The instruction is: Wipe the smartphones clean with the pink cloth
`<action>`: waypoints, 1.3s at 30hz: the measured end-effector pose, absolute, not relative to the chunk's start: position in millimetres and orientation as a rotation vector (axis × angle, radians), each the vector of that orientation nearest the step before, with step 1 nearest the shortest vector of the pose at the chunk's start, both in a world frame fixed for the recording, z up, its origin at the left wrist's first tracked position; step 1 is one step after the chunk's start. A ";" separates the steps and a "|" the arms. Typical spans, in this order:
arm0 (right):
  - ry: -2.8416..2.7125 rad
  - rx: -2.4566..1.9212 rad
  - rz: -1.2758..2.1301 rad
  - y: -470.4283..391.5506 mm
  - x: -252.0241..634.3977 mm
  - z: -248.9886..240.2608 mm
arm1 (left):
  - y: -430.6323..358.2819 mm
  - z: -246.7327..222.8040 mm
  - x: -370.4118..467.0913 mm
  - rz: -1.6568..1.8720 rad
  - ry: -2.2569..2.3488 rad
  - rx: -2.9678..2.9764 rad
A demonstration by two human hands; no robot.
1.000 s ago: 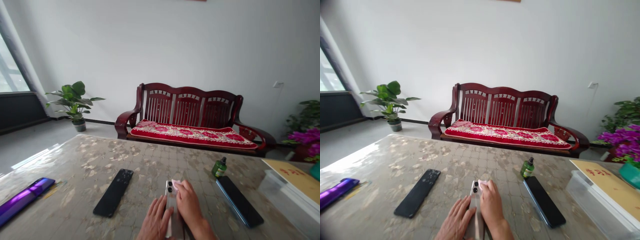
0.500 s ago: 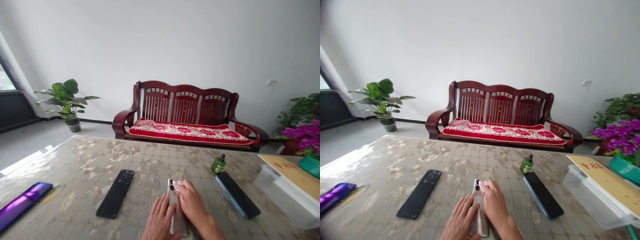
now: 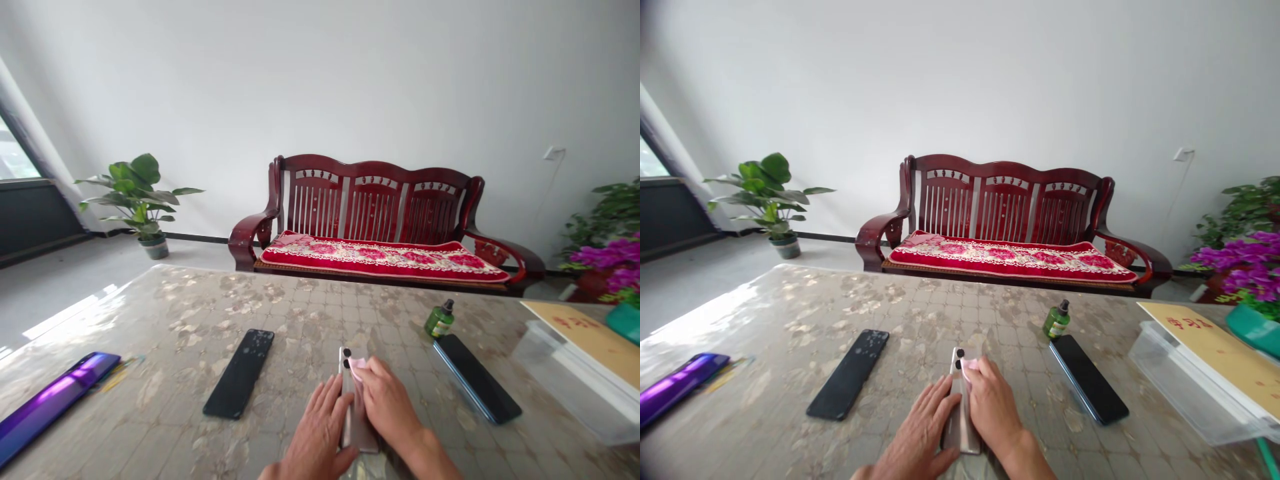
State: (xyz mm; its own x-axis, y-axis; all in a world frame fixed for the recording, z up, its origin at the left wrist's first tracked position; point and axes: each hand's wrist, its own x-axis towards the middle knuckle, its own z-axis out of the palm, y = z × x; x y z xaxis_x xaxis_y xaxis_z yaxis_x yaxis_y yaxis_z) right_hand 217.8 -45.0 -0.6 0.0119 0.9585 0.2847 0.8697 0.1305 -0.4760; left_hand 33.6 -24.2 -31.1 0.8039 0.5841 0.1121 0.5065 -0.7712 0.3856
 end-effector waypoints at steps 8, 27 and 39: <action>-1.837 -1.843 0.183 -24.9 216.2 5.4 | -27.2 -1.1 26.3 0.148 0.761 2.683; -2.126 -1.690 0.228 -48.6 197.1 20.9 | -23.3 5.0 13.5 0.429 0.487 2.695; -1.880 -1.925 0.179 -25.9 215.6 1.8 | -22.7 -6.7 11.5 0.568 0.453 2.735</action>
